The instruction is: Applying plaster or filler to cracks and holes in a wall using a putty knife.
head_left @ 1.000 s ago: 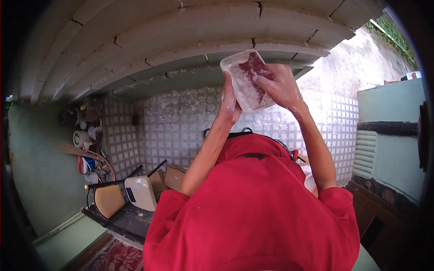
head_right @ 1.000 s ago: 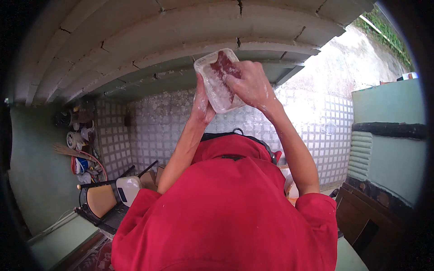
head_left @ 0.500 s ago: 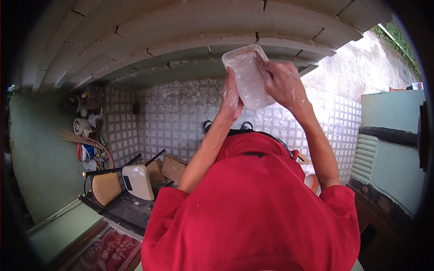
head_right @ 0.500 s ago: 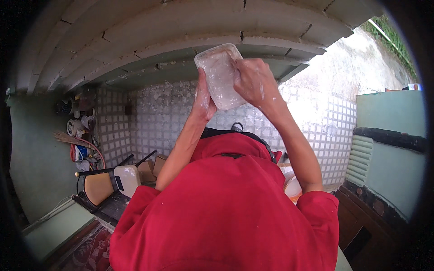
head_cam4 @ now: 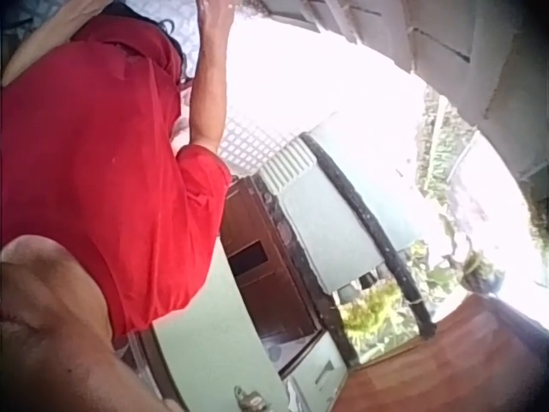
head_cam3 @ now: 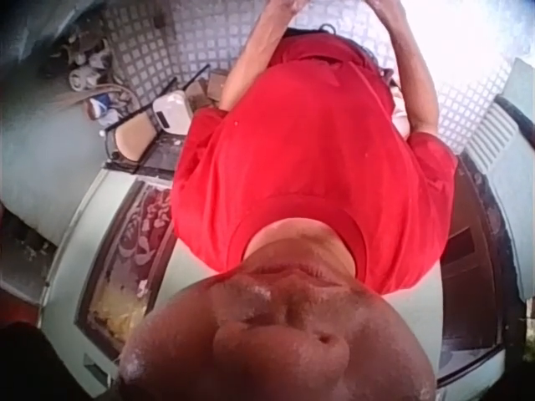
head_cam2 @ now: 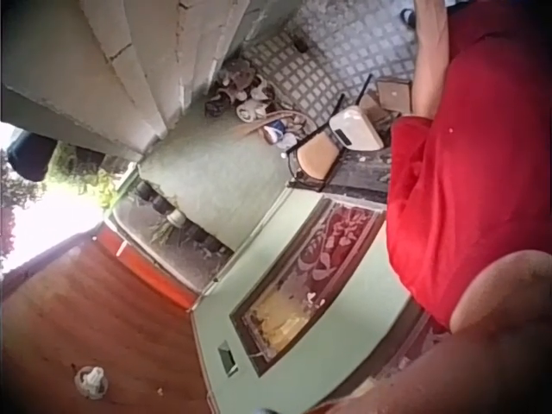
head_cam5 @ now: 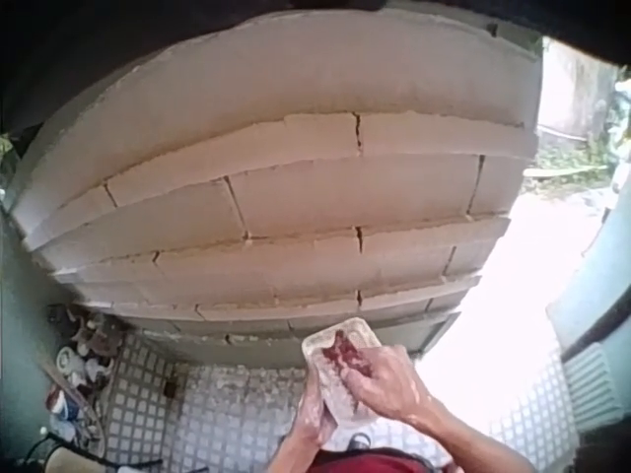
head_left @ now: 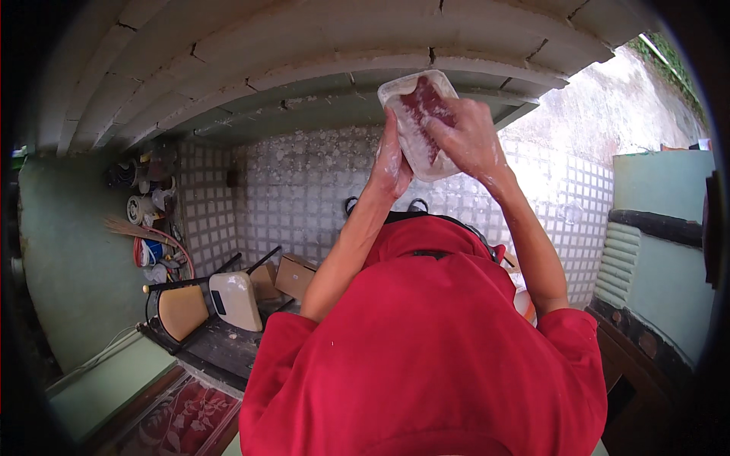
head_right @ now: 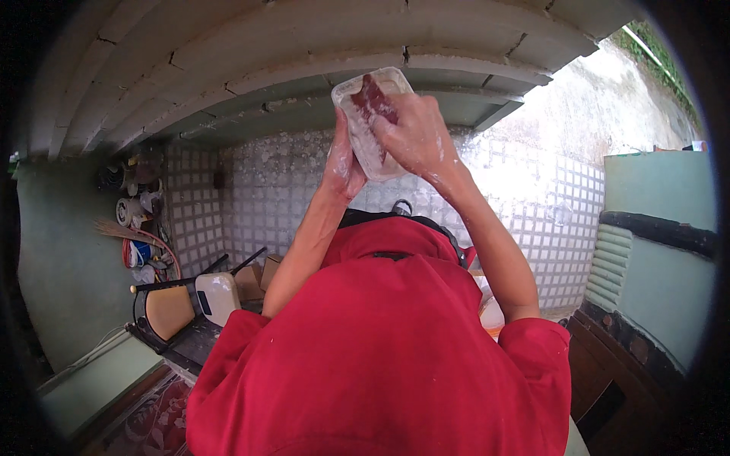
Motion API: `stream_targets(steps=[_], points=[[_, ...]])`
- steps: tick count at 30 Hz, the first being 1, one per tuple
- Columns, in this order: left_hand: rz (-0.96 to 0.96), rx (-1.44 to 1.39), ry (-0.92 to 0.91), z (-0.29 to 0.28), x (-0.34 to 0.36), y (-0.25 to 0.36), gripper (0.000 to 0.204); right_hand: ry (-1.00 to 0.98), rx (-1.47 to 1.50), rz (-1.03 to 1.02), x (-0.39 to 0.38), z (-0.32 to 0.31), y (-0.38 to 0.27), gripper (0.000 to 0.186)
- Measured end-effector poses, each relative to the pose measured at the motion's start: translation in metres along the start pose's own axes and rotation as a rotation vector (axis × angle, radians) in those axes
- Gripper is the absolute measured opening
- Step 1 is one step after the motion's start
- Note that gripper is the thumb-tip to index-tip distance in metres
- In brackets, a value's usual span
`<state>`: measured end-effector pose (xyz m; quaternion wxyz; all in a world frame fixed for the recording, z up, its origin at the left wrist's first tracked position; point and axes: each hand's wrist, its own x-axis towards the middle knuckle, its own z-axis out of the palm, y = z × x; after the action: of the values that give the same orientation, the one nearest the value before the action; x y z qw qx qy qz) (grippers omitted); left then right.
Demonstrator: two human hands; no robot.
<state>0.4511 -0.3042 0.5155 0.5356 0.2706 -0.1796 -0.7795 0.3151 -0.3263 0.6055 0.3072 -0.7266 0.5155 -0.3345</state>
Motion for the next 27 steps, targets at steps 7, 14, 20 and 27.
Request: stream_targets(steps=[7, 14, 20, 27], points=[[0.02, -0.047, -0.001, 0.0, 0.002, -0.002, 0.076, -0.023, -0.052, 0.015, -0.009, -0.011, 0.014, 0.027], [0.029, 0.021, 0.004, 0.005, -0.002, -0.006, 0.08, 0.068, -0.051, 0.0, 0.004, -0.047, 0.013, 0.028], [-0.011, 0.041, -0.02, 0.007, -0.003, -0.005, 0.081, -0.108, 0.018, -0.075, 0.001, -0.072, 0.017, 0.028], [-0.102, 0.137, -0.107, 0.017, -0.01, 0.01, 0.079, -0.249, -0.133, -0.323, -0.002, -0.091, 0.007, 0.03]])
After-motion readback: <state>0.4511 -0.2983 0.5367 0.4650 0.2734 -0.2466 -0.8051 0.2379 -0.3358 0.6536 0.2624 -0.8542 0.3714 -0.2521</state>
